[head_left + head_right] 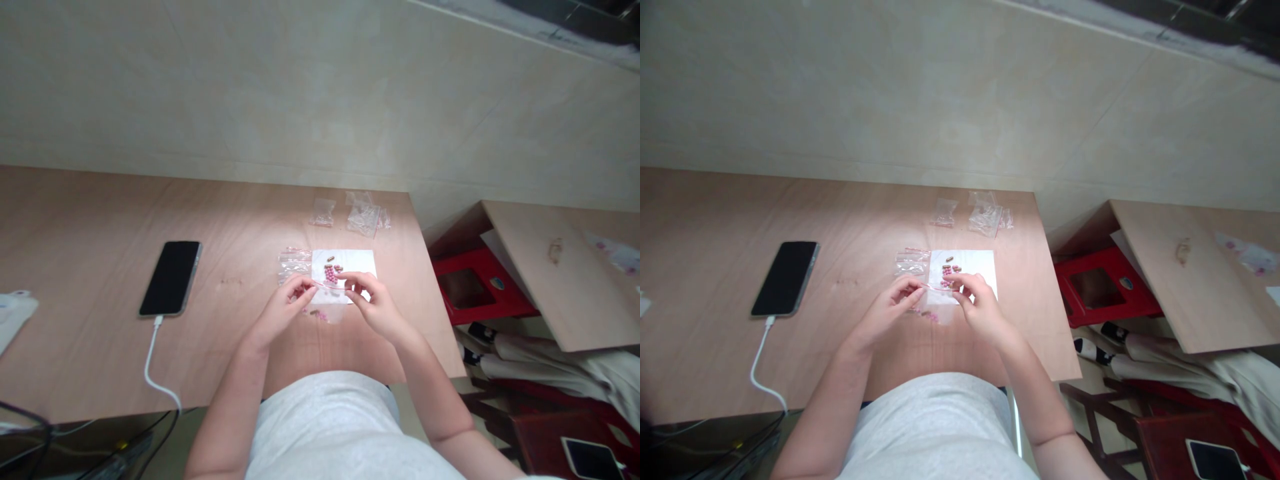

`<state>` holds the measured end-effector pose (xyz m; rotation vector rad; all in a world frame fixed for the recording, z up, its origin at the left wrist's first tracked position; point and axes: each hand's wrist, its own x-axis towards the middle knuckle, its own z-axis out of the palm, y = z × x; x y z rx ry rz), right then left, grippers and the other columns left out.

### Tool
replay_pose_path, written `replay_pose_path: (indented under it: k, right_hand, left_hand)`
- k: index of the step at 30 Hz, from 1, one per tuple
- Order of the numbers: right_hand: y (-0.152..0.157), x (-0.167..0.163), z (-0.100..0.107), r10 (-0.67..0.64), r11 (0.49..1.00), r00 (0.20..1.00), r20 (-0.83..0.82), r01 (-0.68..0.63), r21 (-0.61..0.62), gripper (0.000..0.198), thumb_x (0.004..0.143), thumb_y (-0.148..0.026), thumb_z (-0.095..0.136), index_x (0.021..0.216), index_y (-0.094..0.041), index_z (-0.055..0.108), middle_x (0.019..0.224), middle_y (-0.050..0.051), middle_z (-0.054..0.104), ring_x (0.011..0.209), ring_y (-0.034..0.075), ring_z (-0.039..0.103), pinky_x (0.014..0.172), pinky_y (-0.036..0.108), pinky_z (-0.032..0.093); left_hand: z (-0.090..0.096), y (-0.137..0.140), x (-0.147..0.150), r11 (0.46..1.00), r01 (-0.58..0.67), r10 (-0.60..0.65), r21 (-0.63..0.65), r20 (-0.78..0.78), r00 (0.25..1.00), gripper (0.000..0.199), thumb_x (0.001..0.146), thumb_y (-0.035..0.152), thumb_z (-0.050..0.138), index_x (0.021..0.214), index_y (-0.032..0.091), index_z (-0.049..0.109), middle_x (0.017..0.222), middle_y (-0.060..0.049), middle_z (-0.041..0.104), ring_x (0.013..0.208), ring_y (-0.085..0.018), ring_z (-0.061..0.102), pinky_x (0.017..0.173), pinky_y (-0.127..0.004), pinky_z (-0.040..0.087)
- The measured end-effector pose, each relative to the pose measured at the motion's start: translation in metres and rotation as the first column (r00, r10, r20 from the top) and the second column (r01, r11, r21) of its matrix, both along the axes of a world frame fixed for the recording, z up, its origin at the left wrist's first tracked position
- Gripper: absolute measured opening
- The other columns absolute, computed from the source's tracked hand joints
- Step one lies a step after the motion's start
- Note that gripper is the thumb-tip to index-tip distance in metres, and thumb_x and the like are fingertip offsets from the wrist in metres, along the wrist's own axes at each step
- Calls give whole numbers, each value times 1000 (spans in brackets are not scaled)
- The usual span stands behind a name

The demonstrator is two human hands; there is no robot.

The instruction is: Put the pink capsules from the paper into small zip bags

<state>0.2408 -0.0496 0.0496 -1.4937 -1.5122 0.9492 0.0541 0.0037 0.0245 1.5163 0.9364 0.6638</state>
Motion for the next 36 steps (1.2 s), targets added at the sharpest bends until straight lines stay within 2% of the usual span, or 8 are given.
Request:
replay_pose_path:
  k: [4, 7, 10, 15, 21, 25, 30, 36]
  right_hand:
    - [0, -4, -8, -20, 999, 1000, -6, 19, -39, 26, 76, -23, 52, 102, -22, 57, 93, 5, 58, 83, 16, 52, 69, 29, 43]
    - [2, -9, -12, 5, 1000, 1000, 24, -4, -31, 25, 73, -26, 57, 98, -22, 58, 92, 5, 59, 87, 17, 52, 73, 29, 42]
    - [5, -14, -13, -3, 1000, 998, 56, 5, -31, 18, 73, -25, 57, 90, -22, 61, 85, 3, 62, 85, 17, 53, 77, 32, 40]
    - [8, -18, -12, -33, 995, 999, 19, 34, -91, 10, 69, -23, 60, 79, -20, 61, 80, 2, 62, 81, 17, 54, 73, 31, 42]
    - [6, -18, -6, 50, 985, 992, -116, -68, -158, 9, 69, -22, 59, 77, -18, 61, 79, 1, 62, 76, 14, 55, 74, 28, 42]
    - [5, -18, -5, 52, 984, 989, -137, -74, -163, 5, 69, -20, 59, 66, -16, 58, 69, 0, 59, 70, 14, 54, 70, 26, 40]
    - [4, -22, -10, 53, 984, 993, -106, -70, -163, 6, 67, -17, 59, 62, -16, 56, 67, 0, 55, 69, 14, 51, 69, 26, 38]
    - [1, -29, -13, 8, 985, 999, -49, -16, -169, 8, 65, -11, 59, 61, -16, 55, 69, 1, 56, 73, 15, 49, 70, 27, 37]
  left_hand:
    - [1, -2, 1, 999, -13, 15, -38, 35, 999, 15, 79, 29, 50, 83, 17, 58, 82, -2, 53, 73, -13, 52, 61, -22, 44]
    - [2, -3, 2, 999, -3, 4, -32, 13, 1000, 13, 78, 28, 51, 79, 17, 57, 79, -1, 53, 73, -14, 52, 61, -22, 44]
    - [4, -4, 2, 999, 32, -33, -20, -14, 999, 13, 78, 27, 50, 78, 17, 58, 76, 0, 54, 73, -14, 52, 64, -23, 43]
    - [12, -8, -3, 996, 87, -87, 12, -63, 994, 14, 79, 26, 48, 81, 17, 59, 77, -1, 57, 72, -14, 52, 65, -24, 42]
    - [18, -8, -6, 983, 155, -143, 94, -125, 982, 15, 78, 25, 48, 76, 17, 60, 72, 0, 54, 66, -12, 48, 61, -23, 38]
    - [20, -10, -5, 972, 226, -216, 65, -140, 966, 16, 80, 26, 45, 79, 17, 58, 75, 0, 54, 70, -12, 49, 64, -23, 39]
    - [18, -12, -1, 956, 294, -287, 13, -174, 942, 20, 82, 28, 41, 79, 15, 57, 75, 0, 55, 70, -12, 50, 64, -23, 39]
    - [15, -13, 1, 955, 287, -266, 73, -219, 939, 20, 80, 22, 42, 74, 14, 59, 73, 0, 56, 69, -12, 49, 64, -22, 39]
